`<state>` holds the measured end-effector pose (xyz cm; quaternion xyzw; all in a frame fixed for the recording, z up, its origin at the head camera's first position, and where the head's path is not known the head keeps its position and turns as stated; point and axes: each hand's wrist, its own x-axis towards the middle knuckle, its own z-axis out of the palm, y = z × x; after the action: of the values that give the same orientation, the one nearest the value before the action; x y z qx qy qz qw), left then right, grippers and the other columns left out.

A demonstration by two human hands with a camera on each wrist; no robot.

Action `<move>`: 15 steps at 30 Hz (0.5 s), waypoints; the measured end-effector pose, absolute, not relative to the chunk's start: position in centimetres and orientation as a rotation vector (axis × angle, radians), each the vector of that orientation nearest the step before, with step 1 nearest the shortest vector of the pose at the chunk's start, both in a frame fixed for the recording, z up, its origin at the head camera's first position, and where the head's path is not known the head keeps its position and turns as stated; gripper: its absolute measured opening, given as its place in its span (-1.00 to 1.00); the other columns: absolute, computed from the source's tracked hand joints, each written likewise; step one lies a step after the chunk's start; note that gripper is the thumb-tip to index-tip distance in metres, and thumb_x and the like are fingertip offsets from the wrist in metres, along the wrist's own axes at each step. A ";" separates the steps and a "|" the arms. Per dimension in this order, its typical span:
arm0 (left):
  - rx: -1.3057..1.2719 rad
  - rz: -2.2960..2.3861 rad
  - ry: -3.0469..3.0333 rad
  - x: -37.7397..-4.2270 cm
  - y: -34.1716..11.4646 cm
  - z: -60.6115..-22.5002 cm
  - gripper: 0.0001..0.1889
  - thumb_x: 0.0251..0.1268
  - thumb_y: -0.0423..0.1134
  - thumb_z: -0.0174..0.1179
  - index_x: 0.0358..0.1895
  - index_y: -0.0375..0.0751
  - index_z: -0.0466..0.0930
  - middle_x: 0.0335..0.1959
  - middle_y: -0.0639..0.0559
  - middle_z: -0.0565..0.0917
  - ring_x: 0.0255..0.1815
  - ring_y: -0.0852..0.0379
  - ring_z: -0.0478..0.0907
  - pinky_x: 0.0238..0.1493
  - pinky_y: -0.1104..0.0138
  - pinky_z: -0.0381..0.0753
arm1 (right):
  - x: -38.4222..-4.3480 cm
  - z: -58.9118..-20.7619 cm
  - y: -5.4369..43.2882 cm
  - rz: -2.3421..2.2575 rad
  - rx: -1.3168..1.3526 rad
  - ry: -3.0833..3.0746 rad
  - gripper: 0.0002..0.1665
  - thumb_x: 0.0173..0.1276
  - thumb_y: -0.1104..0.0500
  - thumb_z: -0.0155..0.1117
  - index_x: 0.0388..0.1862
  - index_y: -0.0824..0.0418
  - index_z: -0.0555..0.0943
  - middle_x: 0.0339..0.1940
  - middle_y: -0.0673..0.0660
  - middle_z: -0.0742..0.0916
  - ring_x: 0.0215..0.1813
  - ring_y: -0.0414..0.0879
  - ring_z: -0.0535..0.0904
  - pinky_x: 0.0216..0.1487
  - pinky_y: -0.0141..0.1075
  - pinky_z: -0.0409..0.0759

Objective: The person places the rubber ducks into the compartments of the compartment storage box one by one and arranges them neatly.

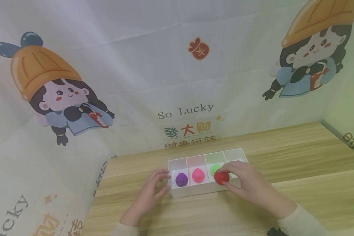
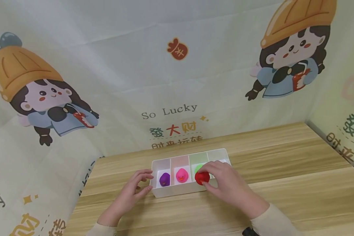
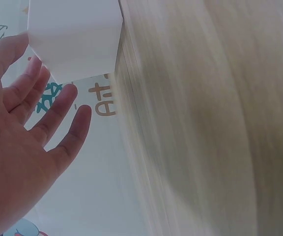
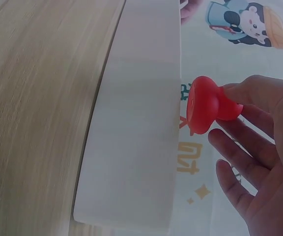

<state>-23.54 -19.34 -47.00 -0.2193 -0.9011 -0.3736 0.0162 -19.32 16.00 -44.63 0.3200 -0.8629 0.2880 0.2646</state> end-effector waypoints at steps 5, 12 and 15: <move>-0.688 -1.156 -2.800 -23.5 -19.3 -46.9 -0.70 0.37 -0.31 0.31 0.14 -0.16 0.61 0.41 -0.07 0.52 0.24 -0.14 0.55 0.24 -0.16 0.65 | -19.4 -44.7 16.4 0.787 0.859 -2.327 -0.52 0.01 0.33 0.65 -0.07 0.06 0.72 -0.15 -0.14 0.80 -0.10 -0.23 0.69 -0.04 -0.23 0.78; -0.655 -1.164 -2.822 -23.5 -19.3 -47.0 -0.69 0.37 -0.33 0.32 0.14 -0.15 0.61 0.42 -0.05 0.51 0.25 -0.12 0.55 0.27 -0.16 0.64 | -19.6 -44.8 17.1 0.796 0.847 -2.321 -0.52 0.01 0.36 0.64 -0.06 0.07 0.73 -0.14 -0.14 0.79 -0.10 -0.23 0.68 -0.05 -0.23 0.78; -0.646 -1.166 -2.820 -23.5 -19.4 -47.0 -0.69 0.36 -0.33 0.32 0.13 -0.11 0.62 0.42 -0.05 0.51 0.25 -0.13 0.55 0.28 -0.15 0.64 | -19.6 -44.7 17.4 0.795 0.841 -2.324 -0.51 0.02 0.36 0.64 -0.06 0.06 0.73 -0.14 -0.15 0.80 -0.09 -0.23 0.68 -0.04 -0.21 0.77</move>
<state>-23.54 -19.36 -47.04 -0.2072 -0.9040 -0.3737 0.0110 -19.56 17.42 -44.73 0.3121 -0.8621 0.2949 0.2692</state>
